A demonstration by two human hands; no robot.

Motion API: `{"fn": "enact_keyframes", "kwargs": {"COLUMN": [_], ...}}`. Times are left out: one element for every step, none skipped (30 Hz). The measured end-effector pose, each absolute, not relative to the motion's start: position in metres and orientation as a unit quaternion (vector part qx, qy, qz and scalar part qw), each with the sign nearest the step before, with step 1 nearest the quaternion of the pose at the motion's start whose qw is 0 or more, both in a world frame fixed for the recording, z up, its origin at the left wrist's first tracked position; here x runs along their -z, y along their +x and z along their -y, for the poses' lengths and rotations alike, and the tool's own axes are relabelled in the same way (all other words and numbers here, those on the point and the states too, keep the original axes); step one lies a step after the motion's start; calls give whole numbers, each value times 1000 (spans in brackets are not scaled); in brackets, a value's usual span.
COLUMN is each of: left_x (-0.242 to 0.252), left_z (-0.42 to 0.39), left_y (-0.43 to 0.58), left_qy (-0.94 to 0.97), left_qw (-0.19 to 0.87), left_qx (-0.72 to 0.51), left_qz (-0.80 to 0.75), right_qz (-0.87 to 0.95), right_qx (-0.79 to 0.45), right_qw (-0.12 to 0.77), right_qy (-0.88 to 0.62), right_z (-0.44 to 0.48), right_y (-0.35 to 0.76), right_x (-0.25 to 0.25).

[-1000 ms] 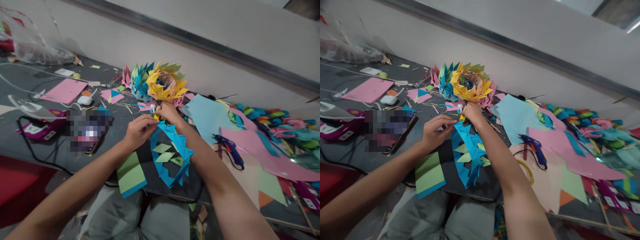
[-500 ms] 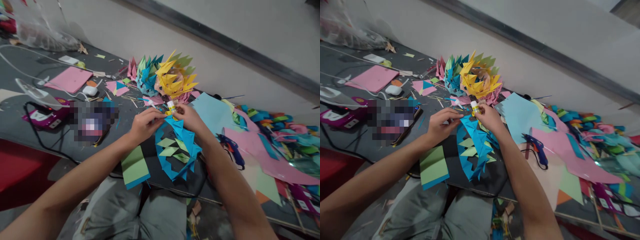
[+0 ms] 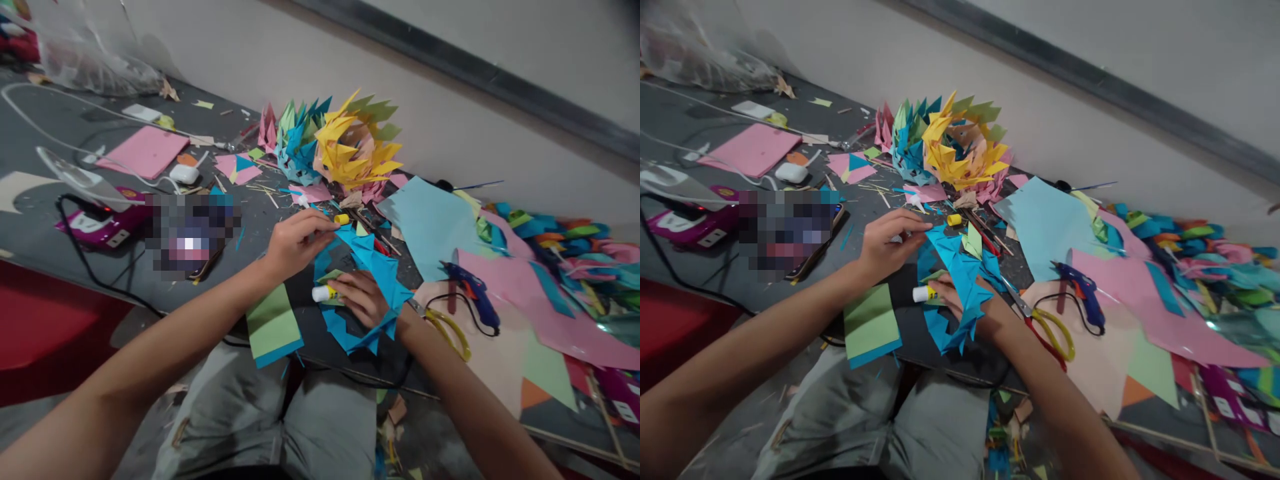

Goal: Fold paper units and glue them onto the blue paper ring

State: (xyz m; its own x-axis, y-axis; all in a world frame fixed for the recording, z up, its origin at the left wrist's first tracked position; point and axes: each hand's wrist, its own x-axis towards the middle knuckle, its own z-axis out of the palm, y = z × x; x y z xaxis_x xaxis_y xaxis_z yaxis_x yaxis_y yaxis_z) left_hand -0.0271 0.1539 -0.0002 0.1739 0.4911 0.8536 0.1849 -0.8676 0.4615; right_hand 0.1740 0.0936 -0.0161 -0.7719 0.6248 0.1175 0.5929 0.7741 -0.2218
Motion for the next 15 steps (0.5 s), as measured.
{"fn": "enact_keyframes", "kwargs": {"left_x": [0,1,1,2,2,3,3,3,3,3,3,3,3,3,3], "left_z": [-154,-154,-154,-155,-155,-155,-156,-156,-156,-157,-157,-157,-157,-157,-157], "left_y": [-27,-27,-27,-27,-27,-27,-27,-27,-27,-26,-26,-26,-26,-26,-26], "left_qy": [756,756,757,757,757,757,757,756,755,754,754,753,753,753,754], "left_qw": [127,128,128,128,129,130,131,132,133,133,133,131,129,127,126], "left_qx": [-602,-600,-598,-596,-596,-595,-595,-597,-599,-600,-600,-600,-600,-600,-599], "left_qz": [-225,-227,-230,-233,-235,-236,-235,-233,-231,-231,-232,-234,-237,-238,-239], "right_qz": [942,944,945,947,949,950,950,950,950,951,953,955,957,957,957], "right_qx": [-85,-86,-84,-81,-76,-71,-66,-62,-62,-64,-69,-77,-85,-93,-100], "right_qw": [97,106,116,122,125,126,122,112,99,84,70,56,45,37,30], "right_qy": [-309,-300,-294,-285,-279,-278,-279,-283,-288,-289,-286,-280,-275,-272,-270], "right_z": [-95,-95,-94,-92,-90,-87,-83,-80,-76,-73,-69,-66,-63,-60,-58], "right_y": [170,167,165,164,165,166,168,171,174,177,181,184,187,189,190], "right_x": [19,21,23,25,27,29,31,32,32,31,29,25,21,17,14]}}
